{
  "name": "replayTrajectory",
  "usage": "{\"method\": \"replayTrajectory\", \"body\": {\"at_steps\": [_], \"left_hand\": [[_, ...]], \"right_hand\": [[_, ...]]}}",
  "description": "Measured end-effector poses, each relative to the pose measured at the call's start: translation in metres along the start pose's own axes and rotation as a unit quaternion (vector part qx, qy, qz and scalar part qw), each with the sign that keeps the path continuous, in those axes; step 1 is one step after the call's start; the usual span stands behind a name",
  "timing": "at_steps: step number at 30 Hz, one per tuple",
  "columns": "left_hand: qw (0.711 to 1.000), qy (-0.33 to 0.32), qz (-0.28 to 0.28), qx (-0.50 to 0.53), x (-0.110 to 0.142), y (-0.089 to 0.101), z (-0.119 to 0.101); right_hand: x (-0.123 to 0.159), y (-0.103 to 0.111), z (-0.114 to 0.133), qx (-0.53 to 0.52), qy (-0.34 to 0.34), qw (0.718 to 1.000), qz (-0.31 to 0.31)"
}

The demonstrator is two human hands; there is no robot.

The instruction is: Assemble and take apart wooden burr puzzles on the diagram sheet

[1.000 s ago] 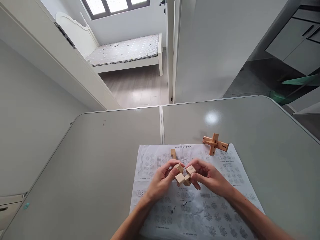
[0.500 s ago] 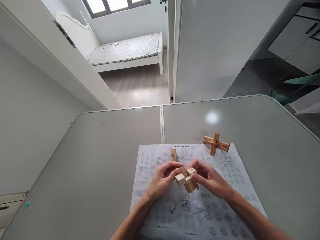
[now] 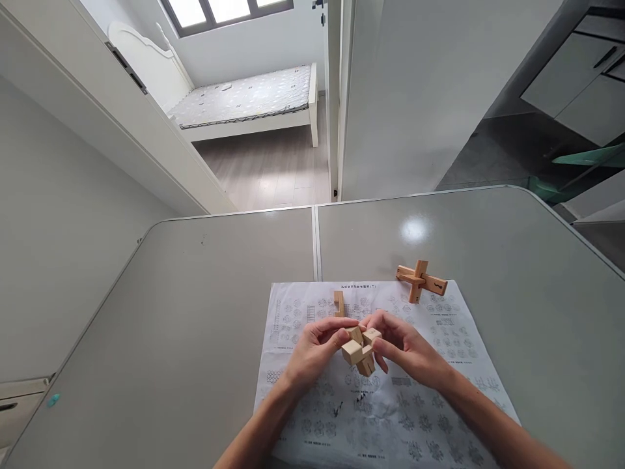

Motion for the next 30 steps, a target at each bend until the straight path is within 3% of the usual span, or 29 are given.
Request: {"method": "replayTrajectory", "body": {"at_steps": [10,16,30], "left_hand": [[0.998,-0.014,0.031,-0.044,0.002,-0.007,-0.004],[0.992,-0.100,0.004,-0.076,0.006,-0.014,-0.027],[0.994,-0.085,0.009,-0.066,0.007,-0.021,-0.021]], "right_hand": [[0.001,0.007,-0.005,-0.002,-0.013,0.999,-0.044],[0.003,0.013,0.001,0.030,0.006,0.995,-0.093],[0.005,0.008,0.007,0.077,0.018,0.993,-0.091]]}}
Point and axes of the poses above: each hand's wrist, its own x-axis away from the middle knuckle, its own y-axis out of the back of the hand, z = x × y, the point moved 9 cm from there along -x, towards the middle knuckle, and after that the axes turned 7 degrees about -y, right-handed, at the moved point
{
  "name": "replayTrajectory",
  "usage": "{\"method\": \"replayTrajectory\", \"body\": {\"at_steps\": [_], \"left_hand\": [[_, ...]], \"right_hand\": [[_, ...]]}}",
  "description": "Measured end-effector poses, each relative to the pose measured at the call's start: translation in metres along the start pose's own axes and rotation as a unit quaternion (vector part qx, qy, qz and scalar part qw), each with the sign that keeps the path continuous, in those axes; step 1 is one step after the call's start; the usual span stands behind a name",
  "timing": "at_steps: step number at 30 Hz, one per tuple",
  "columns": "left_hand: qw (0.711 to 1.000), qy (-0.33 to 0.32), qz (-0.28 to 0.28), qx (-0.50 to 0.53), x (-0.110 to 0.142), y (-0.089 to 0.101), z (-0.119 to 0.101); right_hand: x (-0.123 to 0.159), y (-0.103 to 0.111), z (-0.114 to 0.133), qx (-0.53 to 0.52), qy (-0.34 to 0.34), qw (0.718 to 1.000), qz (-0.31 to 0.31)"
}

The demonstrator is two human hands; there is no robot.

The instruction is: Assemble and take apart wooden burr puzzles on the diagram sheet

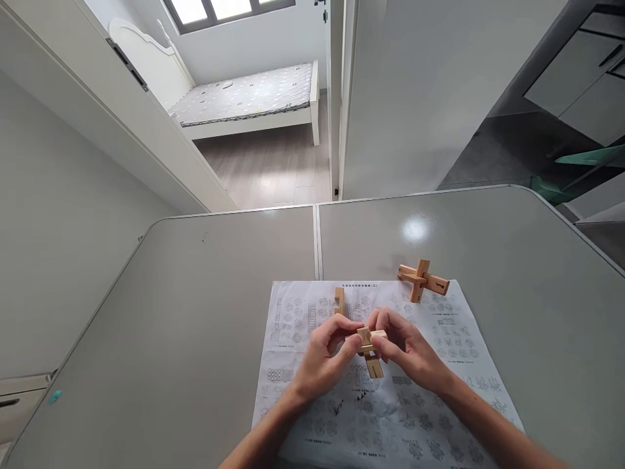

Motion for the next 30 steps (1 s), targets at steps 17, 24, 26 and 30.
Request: {"method": "replayTrajectory", "body": {"at_steps": [17,24,26,30], "left_hand": [[1.000,-0.004,-0.002,0.005,0.0022,-0.0006,0.0008],[1.000,-0.010,-0.003,-0.010,0.0022,-0.0004,0.0004],[1.000,-0.014,0.000,-0.008,0.0026,-0.0008,0.0006],[0.998,-0.050,0.042,-0.025,0.0042,-0.0081,-0.0049]], "right_hand": [[0.0001,-0.0052,-0.0040,-0.010,-0.010,1.000,0.011],[-0.0009,-0.0052,-0.0075,-0.027,-0.015,0.999,0.013],[-0.0016,-0.0047,-0.0079,-0.035,-0.021,0.999,0.007],[-0.0033,-0.0018,-0.0048,-0.053,-0.019,0.998,-0.014]]}}
Point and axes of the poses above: each hand's wrist, its own x-axis away from the middle knuckle, its own y-axis out of the back of the hand, z = x × y, the point moved 9 cm from there along -x, towards the middle knuckle, and after that the axes turned 7 degrees about -y, right-handed, at the moved point
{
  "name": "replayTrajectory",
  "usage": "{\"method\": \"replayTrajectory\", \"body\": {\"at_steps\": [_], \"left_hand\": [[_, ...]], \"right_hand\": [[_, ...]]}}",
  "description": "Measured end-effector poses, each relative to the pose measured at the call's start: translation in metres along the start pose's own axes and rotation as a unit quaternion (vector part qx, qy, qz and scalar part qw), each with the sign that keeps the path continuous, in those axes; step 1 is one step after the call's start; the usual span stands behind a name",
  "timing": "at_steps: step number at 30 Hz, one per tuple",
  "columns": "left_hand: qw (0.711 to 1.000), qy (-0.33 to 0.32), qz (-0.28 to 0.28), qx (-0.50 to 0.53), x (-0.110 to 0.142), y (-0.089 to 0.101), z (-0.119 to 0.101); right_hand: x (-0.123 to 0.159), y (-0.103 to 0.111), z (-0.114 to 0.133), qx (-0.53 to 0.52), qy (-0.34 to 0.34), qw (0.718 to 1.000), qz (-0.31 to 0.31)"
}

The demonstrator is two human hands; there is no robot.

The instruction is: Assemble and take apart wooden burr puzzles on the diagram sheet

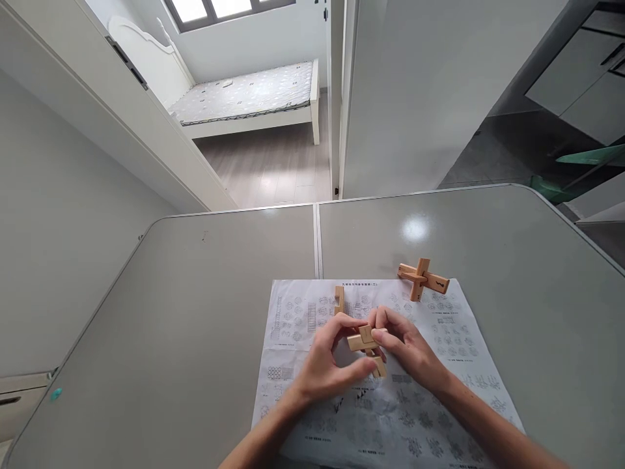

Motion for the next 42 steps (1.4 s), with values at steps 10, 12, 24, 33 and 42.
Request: {"method": "replayTrajectory", "body": {"at_steps": [10,12,24,33,42], "left_hand": [[0.990,-0.067,-0.063,-0.104,0.006,0.016,-0.009],[0.986,-0.063,-0.136,-0.070,0.008,0.031,-0.006],[0.970,0.014,-0.196,0.141,0.003,0.047,0.024],[0.980,0.006,-0.168,0.104,0.002,0.041,0.014],[0.975,-0.005,-0.199,0.094,0.004,0.050,0.016]], "right_hand": [[0.001,-0.002,0.004,0.008,0.024,1.000,0.005],[0.002,0.000,0.003,0.045,0.024,0.999,-0.019],[0.006,-0.009,0.018,0.407,0.180,0.889,-0.112],[0.001,-0.011,0.015,0.479,0.184,0.854,-0.081],[0.003,-0.011,0.016,0.518,0.198,0.827,-0.092]]}}
Point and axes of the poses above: each hand's wrist, its own x-axis away from the middle knuckle, its own y-axis out of the back of the hand, z = x × y, the point moved 9 cm from there along -x, towards the middle knuckle, and after that the axes turned 7 degrees about -y, right-handed, at the moved point
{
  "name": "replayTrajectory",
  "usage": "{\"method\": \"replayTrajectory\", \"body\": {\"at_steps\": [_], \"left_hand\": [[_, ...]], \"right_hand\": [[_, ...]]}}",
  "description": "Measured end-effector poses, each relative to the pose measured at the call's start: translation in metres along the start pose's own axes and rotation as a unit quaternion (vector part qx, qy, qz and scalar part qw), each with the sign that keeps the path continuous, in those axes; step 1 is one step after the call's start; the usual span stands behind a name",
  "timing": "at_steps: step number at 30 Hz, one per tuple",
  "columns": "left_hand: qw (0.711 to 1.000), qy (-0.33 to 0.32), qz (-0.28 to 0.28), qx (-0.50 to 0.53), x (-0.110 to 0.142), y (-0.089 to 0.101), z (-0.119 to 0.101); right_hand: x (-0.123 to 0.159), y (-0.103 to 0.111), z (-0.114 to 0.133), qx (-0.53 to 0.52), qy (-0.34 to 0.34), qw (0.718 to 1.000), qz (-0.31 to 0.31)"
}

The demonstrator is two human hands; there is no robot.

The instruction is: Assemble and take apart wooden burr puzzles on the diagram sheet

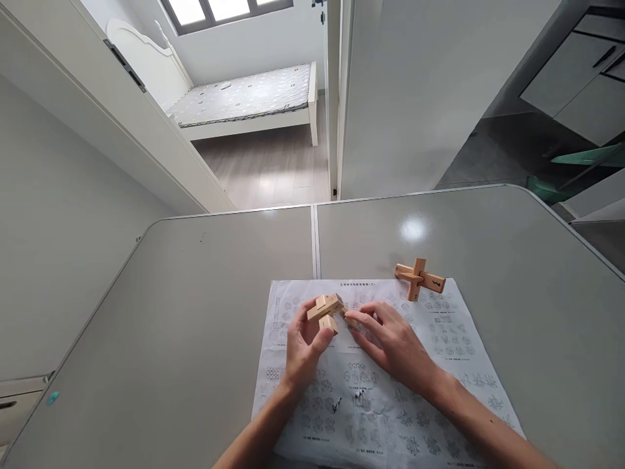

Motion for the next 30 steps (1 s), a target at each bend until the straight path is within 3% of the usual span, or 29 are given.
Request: {"method": "replayTrajectory", "body": {"at_steps": [9,17,21,26,30], "left_hand": [[0.999,0.006,-0.022,-0.022,-0.001,0.001,-0.006],[0.991,-0.047,-0.013,-0.127,0.002,0.001,-0.013],[0.967,-0.098,0.031,-0.233,0.006,-0.008,-0.019],[0.926,-0.175,0.074,-0.325,0.010,-0.025,-0.034],[0.915,-0.197,0.093,-0.339,0.012,-0.033,-0.037]], "right_hand": [[-0.001,0.006,0.004,0.015,0.004,1.000,-0.027],[-0.001,0.012,-0.014,-0.164,-0.100,0.981,0.000],[0.006,0.001,-0.029,-0.266,-0.185,0.945,0.038],[0.008,-0.004,-0.031,-0.325,-0.227,0.918,0.032],[0.007,0.001,-0.027,-0.302,-0.217,0.928,0.010]]}}
Point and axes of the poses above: each hand's wrist, its own x-axis away from the middle knuckle, its own y-axis out of the back of the hand, z = x × y, the point moved 9 cm from there along -x, towards the middle knuckle, and after that the axes turned 7 degrees about -y, right-handed, at the moved point
